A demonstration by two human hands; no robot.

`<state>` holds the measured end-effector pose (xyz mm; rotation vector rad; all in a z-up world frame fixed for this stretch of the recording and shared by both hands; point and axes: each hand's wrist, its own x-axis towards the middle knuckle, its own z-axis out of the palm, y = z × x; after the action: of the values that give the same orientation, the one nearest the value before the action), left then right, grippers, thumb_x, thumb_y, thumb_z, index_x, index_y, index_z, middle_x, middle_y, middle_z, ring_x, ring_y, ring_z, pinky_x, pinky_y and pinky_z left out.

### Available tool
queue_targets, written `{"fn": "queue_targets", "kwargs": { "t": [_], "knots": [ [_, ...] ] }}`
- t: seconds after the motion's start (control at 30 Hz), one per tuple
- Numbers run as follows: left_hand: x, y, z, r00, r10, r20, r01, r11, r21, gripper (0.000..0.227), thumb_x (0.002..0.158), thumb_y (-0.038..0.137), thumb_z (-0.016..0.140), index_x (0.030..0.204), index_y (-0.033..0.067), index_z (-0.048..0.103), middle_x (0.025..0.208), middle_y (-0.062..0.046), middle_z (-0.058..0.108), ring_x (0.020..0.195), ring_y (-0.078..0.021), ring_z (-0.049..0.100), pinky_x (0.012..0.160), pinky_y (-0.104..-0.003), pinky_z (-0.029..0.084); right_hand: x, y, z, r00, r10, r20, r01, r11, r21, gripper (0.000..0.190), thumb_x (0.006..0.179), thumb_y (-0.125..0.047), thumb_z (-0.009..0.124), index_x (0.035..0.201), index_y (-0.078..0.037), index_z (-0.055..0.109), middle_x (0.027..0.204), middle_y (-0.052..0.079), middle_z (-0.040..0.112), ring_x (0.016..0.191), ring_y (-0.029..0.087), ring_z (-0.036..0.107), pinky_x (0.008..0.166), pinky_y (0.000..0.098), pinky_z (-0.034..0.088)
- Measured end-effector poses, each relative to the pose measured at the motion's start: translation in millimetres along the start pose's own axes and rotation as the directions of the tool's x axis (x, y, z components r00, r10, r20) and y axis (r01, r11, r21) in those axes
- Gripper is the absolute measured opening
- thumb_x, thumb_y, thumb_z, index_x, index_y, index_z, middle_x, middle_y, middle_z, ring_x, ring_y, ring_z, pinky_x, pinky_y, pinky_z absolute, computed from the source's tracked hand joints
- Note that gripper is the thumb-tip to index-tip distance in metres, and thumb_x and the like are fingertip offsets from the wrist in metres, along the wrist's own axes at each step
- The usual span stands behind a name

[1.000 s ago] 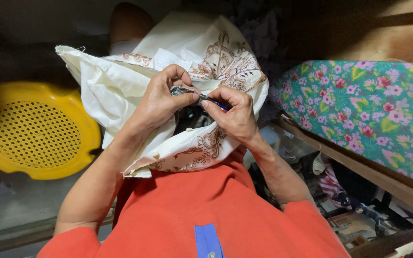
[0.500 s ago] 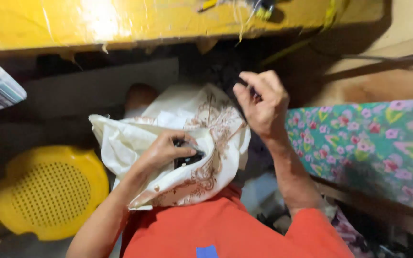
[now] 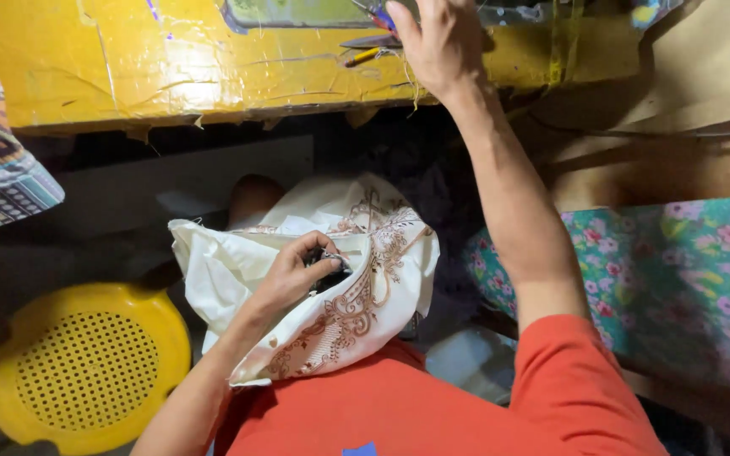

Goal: The person is inspecting a white fabric garment and using thread snips to trim excess threads around the zipper area.

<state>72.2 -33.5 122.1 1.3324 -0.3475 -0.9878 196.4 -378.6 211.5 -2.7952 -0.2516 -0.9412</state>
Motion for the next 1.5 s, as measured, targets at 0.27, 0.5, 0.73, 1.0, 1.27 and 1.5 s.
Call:
{"fn": "queue_targets", "kwargs": {
  "t": [0.27,0.5,0.73,1.0,1.27,1.5],
  "knots": [
    [3.8,-3.3,-11.5,0.993,-0.083,0.083,0.079,0.996,0.048,0.016,0.086,0.011,0.079,0.100,0.0075,0.073,0.083,-0.003,0.071,0.070,-0.0104,0.062,0.063,-0.023,0.051,-68.7,82.2,-93.8,0.874,0.274,0.401,-0.067,0.885,-0.460,0.030,0.113,-0.021,0.072,0.092,0.001,0.074,0.089,0.021,0.072,0.081,0.029,0.068,0.075,0.0422,0.057],
    [16.3,-20.2,-8.2,0.991,0.071,0.113,-0.083,0.991,0.102,0.006,0.084,0.014,0.082,0.087,0.0098,0.078,0.090,-0.001,0.071,0.078,-0.0113,0.063,0.071,-0.025,0.048,-49.2,48.6,-106.5,0.925,0.143,0.351,-0.101,0.986,-0.136,0.023,0.094,0.007,0.074,0.116,0.011,0.071,0.112,0.027,0.070,0.102,0.039,0.065,0.090,0.0470,0.053],
    [15.8,-7.8,0.3,0.979,0.176,0.100,-0.171,0.984,-0.053,0.012,0.097,0.019,0.068,0.097,0.0070,0.069,0.093,-0.004,0.072,0.082,-0.0106,0.064,0.074,-0.023,0.050,-73.0,22.0,-54.7,0.956,0.160,0.247,-0.147,0.987,-0.069,0.012,0.096,-0.001,0.072,0.106,0.001,0.078,0.098,0.018,0.077,0.080,0.030,0.073,0.062,0.0378,0.059],
    [4.7,-0.3,0.0,0.996,0.053,-0.066,-0.051,0.998,0.039,0.010,0.101,0.020,0.063,0.095,0.0114,0.062,0.079,0.002,0.055,0.068,-0.0081,0.045,0.061,-0.024,0.036,-66.5,77.7,-41.1,0.691,0.721,0.048,-0.713,0.670,0.208,0.086,0.090,-0.024,0.091,0.151,0.002,0.036,0.080,-0.003,0.075,0.076,0.014,0.076,0.082,0.0323,0.065],
    [4.0,1.8,3.3,0.997,0.030,-0.070,-0.027,0.998,0.050,0.012,0.099,0.021,0.065,0.093,0.0102,0.064,0.081,0.000,0.061,0.072,-0.0101,0.052,0.066,-0.026,0.041,13.2,-4.0,-119.9,0.916,0.210,0.342,-0.264,0.957,0.119,0.024,0.096,-0.007,0.075,0.073,-0.008,0.070,0.063,0.002,0.067,0.056,0.011,0.063,0.048,0.0288,0.045],
    [3.7,5.0,2.3,0.996,-0.036,-0.079,0.036,0.999,0.000,0.012,0.099,0.017,0.065,0.091,0.0078,0.066,0.078,-0.002,0.062,0.069,-0.0111,0.055,0.063,-0.026,0.042,99.1,20.2,-205.2,0.924,-0.172,0.342,0.013,0.907,0.420,0.015,0.118,-0.001,0.065,0.107,0.008,0.065,0.100,0.020,0.069,0.073,0.025,0.067,0.060,0.0330,0.057]
  ]
}}
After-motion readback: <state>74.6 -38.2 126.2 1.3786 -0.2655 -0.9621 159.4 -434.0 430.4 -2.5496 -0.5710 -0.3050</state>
